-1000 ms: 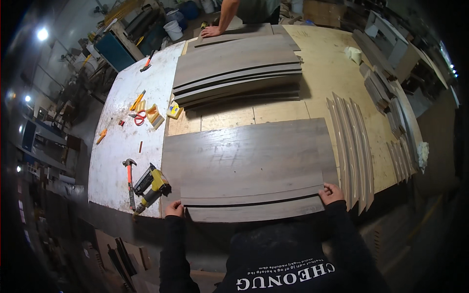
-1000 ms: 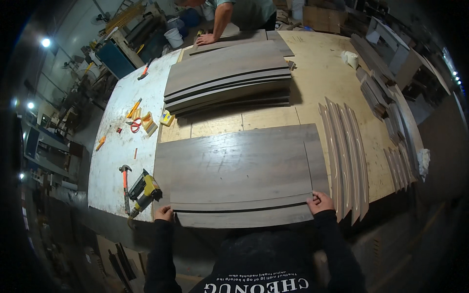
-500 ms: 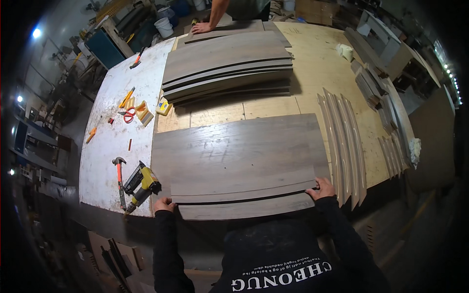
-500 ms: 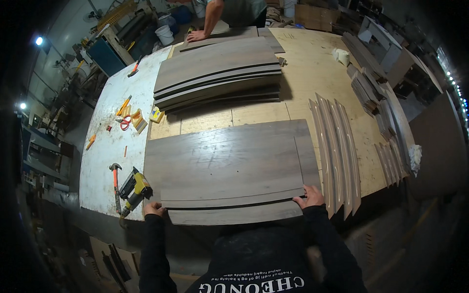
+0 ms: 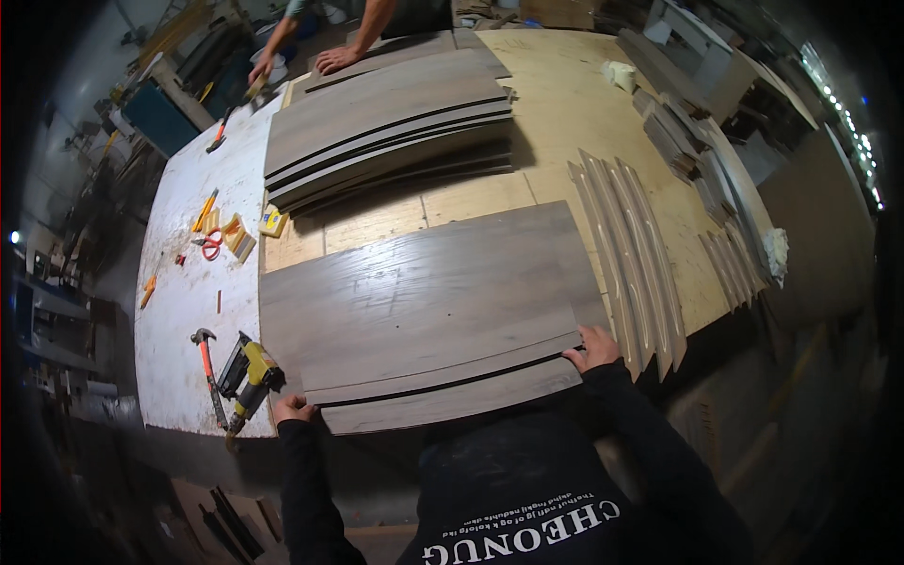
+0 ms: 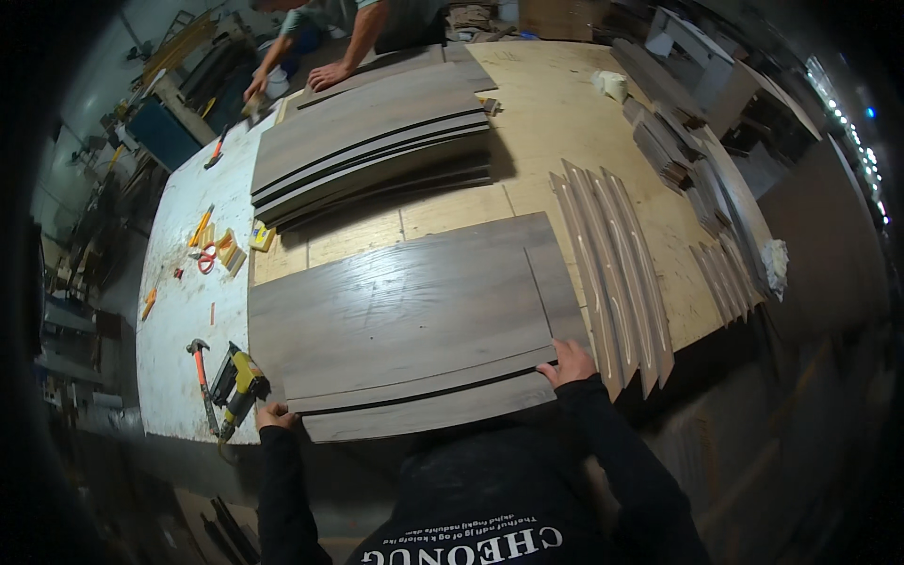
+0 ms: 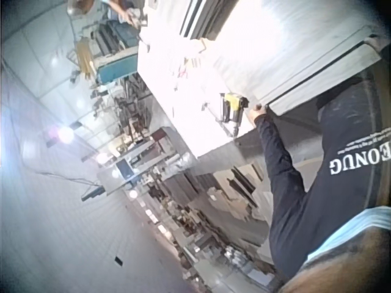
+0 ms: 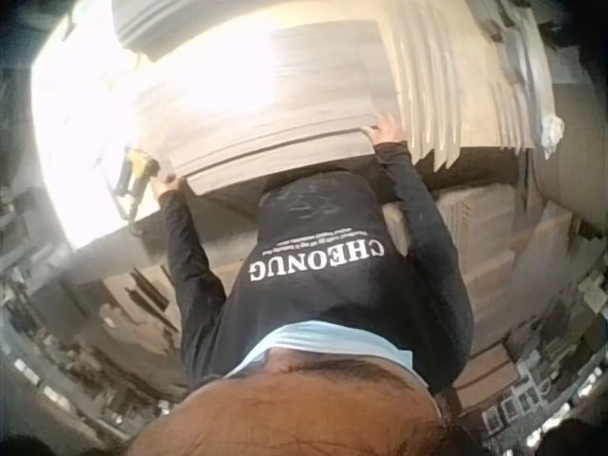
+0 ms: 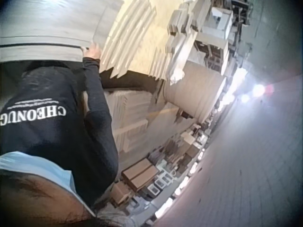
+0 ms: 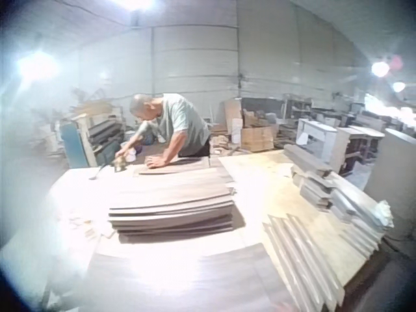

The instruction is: Assembling wooden furniture panels using wood strips, glue, and a pneumatic nail gun.

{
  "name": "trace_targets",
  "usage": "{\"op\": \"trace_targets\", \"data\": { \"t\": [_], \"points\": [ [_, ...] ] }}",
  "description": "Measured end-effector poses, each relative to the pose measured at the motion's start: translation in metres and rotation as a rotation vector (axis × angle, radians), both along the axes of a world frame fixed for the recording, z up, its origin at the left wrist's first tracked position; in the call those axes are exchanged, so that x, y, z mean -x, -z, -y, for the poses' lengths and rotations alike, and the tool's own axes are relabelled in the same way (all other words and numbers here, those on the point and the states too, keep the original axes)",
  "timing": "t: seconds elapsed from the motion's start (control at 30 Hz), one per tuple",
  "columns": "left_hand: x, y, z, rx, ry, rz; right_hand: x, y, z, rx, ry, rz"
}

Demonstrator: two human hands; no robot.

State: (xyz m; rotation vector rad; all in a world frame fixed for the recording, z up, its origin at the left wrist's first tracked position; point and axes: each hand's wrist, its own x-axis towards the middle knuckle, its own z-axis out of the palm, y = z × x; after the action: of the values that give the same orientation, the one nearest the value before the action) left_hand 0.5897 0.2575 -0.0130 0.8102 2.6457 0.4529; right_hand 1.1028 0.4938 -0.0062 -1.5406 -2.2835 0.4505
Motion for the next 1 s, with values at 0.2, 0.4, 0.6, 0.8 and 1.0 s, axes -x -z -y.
{"op": "trace_targets", "data": {
  "t": [0.2, 0.4, 0.6, 0.8, 1.0],
  "points": [
    [0.045, 0.059, 0.032, -0.192, 0.128, 0.096, -0.007, 0.03, -0.004, 0.0, -0.029, -0.004],
    [0.053, 0.047, 0.029, -0.4, -0.102, 0.487, -0.004, 0.016, 0.003, 0.035, 0.029, -0.114],
    [0.045, 0.04, 0.017, -0.436, -0.13, 0.539, -0.007, 0.004, 0.005, 0.146, 0.073, -0.193],
    [0.054, 0.048, 0.023, -0.451, -0.156, 0.509, -0.004, 0.008, 0.006, 0.053, 0.07, -0.165],
    [0.061, 0.052, 0.023, -0.404, -0.22, 0.496, -0.004, 0.025, 0.004, -0.023, 0.041, -0.177]
  ]
}}
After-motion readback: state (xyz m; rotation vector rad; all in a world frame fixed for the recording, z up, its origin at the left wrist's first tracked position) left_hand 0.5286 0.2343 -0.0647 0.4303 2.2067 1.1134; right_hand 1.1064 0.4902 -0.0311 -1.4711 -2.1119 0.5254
